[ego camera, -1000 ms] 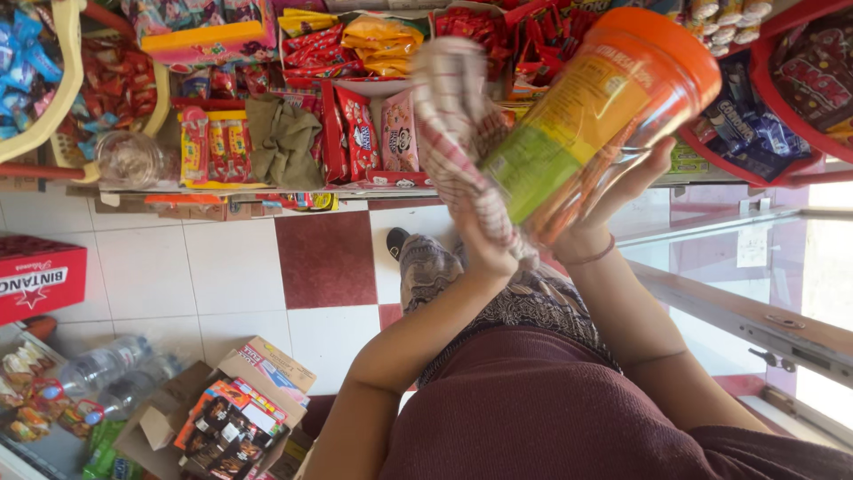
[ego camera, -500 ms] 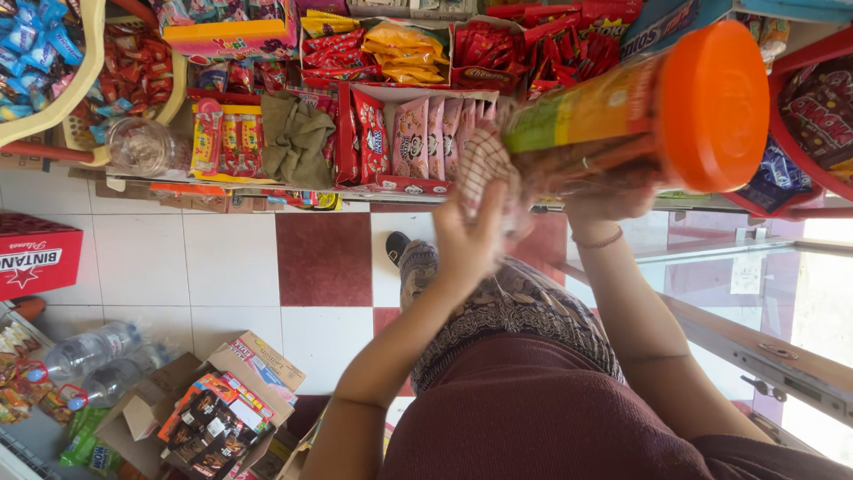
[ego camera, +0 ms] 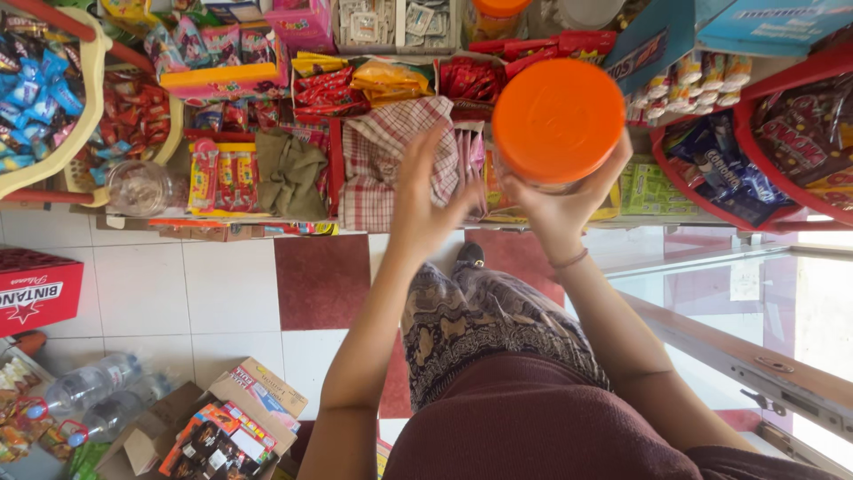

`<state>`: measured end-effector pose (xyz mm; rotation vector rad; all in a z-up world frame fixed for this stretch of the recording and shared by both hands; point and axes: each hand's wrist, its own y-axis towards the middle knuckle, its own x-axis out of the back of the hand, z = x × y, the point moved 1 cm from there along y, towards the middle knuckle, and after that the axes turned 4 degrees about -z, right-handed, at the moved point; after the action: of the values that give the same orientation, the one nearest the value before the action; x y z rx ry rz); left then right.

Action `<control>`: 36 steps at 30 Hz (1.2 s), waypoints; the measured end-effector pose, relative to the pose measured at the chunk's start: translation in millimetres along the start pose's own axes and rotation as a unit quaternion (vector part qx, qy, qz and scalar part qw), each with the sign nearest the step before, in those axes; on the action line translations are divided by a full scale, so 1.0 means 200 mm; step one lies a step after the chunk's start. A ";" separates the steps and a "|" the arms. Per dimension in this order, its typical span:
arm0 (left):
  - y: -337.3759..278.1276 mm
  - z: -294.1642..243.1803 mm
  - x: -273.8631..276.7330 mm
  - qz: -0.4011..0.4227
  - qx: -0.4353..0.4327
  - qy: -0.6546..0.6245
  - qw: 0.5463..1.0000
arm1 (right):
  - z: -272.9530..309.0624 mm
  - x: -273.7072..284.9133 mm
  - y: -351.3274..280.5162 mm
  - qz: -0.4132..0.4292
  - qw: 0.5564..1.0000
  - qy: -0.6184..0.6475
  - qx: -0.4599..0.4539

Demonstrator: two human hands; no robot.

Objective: The person wipes a basket of candies, a plastic cup, and a jar of sausages with a cloth before scanning items from a box.

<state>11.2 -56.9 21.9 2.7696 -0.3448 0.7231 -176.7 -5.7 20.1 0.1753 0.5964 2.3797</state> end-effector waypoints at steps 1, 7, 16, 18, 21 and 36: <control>-0.02 -0.08 0.00 -0.001 0.001 -0.001 1.000 | 0.00 -0.01 0.00 0.004 1.000 -0.004 -0.001; -0.04 -0.33 -0.08 -0.021 0.001 -0.337 0.941 | -0.11 -0.11 -0.07 -0.045 0.961 -0.188 0.199; 0.07 -0.24 -0.09 -0.113 -0.003 -0.366 0.924 | -0.41 -0.18 0.01 -0.002 0.951 -0.148 0.273; 0.15 -0.22 -0.07 -0.159 -0.105 -0.228 0.955 | -0.49 -0.14 0.11 0.039 0.954 -0.144 0.260; 0.30 -0.16 -0.05 -0.145 -0.186 -0.123 0.964 | -0.72 -0.19 0.25 0.059 0.984 -0.083 0.150; 1.04 0.21 -0.43 -0.097 -0.097 -0.269 0.953 | -0.72 -0.51 0.73 -0.020 0.989 -0.124 0.079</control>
<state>-103.6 -251.5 -18.3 2.7108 -0.2206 -0.1192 -223.0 -222.4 -37.1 0.5177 0.6617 2.2260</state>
